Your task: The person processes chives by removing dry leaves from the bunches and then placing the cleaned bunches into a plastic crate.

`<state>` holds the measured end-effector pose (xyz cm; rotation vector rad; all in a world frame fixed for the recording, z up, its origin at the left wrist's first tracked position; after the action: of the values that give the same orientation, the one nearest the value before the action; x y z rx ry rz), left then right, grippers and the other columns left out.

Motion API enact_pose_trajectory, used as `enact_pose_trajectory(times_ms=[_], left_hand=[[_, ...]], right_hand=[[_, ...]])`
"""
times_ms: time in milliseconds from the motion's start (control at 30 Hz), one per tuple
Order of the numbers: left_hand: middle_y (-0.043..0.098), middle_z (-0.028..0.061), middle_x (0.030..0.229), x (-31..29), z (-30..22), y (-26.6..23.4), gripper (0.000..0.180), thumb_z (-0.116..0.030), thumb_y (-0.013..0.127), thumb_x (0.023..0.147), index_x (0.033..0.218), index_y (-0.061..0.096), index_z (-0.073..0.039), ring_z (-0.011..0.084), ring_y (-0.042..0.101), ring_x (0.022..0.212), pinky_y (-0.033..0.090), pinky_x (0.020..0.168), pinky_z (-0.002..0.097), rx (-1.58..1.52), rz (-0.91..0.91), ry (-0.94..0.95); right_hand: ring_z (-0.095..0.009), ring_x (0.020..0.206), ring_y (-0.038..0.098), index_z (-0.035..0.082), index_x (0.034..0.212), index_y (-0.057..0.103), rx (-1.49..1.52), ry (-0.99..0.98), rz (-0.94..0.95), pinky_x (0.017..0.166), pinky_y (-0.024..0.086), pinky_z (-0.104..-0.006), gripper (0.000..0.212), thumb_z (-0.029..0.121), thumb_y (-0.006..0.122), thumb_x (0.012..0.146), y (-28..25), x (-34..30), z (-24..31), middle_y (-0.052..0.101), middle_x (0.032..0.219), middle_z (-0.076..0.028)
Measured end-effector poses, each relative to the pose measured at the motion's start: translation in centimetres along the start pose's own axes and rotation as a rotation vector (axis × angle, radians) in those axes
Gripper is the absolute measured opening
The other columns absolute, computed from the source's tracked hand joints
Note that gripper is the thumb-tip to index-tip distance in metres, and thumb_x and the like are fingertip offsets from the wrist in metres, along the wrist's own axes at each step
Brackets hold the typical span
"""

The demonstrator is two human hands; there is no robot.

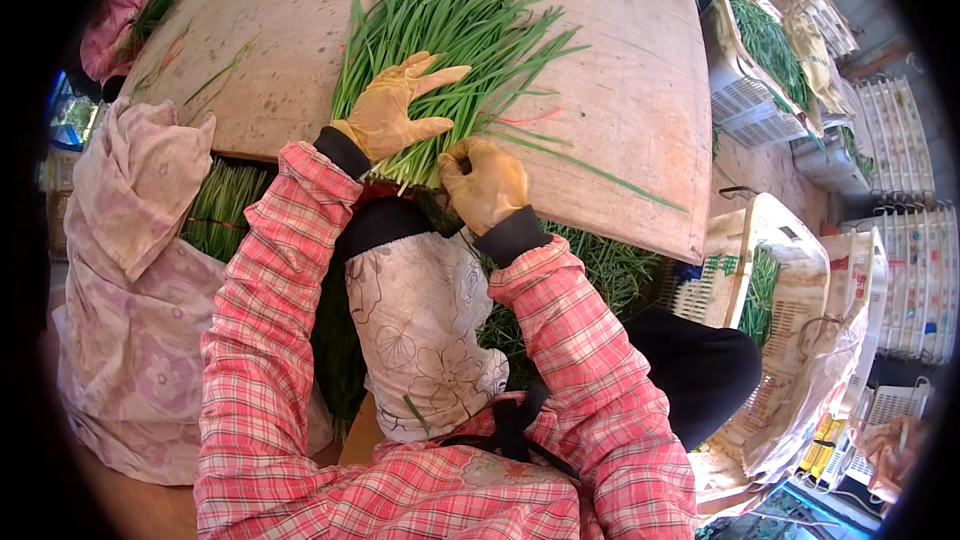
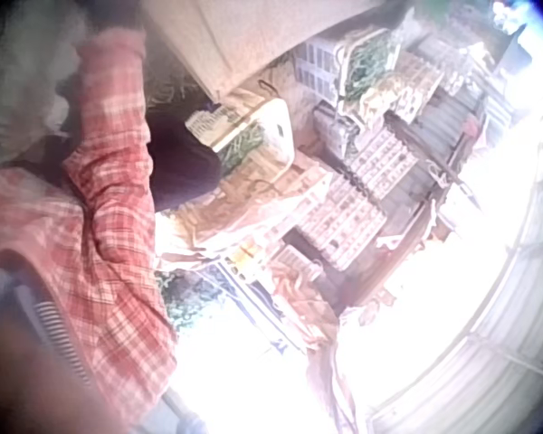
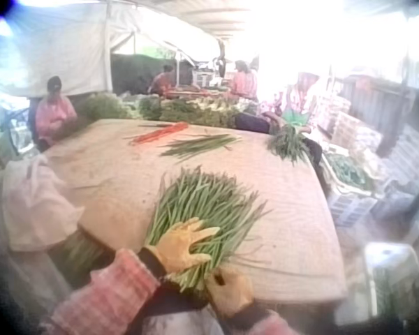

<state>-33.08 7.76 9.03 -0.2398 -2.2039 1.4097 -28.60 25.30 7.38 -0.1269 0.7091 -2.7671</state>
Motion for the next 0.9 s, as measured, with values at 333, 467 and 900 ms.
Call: enact_pose_trajectory(times_ms=[333, 467, 900], left_hand=[[0.039, 0.0251, 0.136, 0.0, -0.2, 0.0, 0.065, -0.047, 0.061, 0.078, 0.136, 0.041, -0.026, 0.0371, 0.032, 0.131, 0.026, 0.107, 0.0441, 0.022, -0.002, -0.011], [0.039, 0.0222, 0.137, -0.1, -0.2, 0.1, 0.065, -0.049, 0.06, 0.078, 0.136, 0.042, -0.025, 0.0373, 0.032, 0.13, 0.025, 0.107, 0.0447, 0.028, -0.001, -0.019], [0.033, 0.024, 0.14, 1.9, -5.9, -0.5, 0.108, -0.062, 0.067, 0.064, 0.144, 0.018, -0.009, 0.0381, 0.027, 0.133, 0.021, 0.106, 0.0524, 0.442, 0.29, -0.342]], right_hand=[[-0.025, 0.073, 0.063, 0.009, 0.093, 0.065, -0.296, -0.3, 0.638, 0.065, 0.05, -0.0353, 0.02, 0.005, 0.057, 0.075, -4.6, -7.7, -1.2, 0.065, 0.082, -0.013], [-0.031, 0.072, 0.062, 0.009, 0.09, 0.069, -0.176, 0.089, 0.015, 0.067, 0.049, -0.0388, 0.016, 0.017, 0.063, 0.078, -7.6, -5.4, -1.6, 0.064, 0.077, -0.012], [-0.035, 0.077, 0.061, 0.007, 0.084, 0.064, -0.906, -0.221, 0.049, 0.063, 0.048, -0.0433, 0.012, 0.015, 0.057, 0.079, -5.5, 3.0, -1.6, 0.06, 0.088, -0.016]])
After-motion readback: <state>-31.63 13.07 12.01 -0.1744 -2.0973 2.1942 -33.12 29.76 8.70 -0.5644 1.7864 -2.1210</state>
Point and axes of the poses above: each hand's wrist, its own x-axis towards the middle knuckle, its own y-axis out of the palm, z = x × y, the point moved 2 cm from there along x, towards the middle knuckle
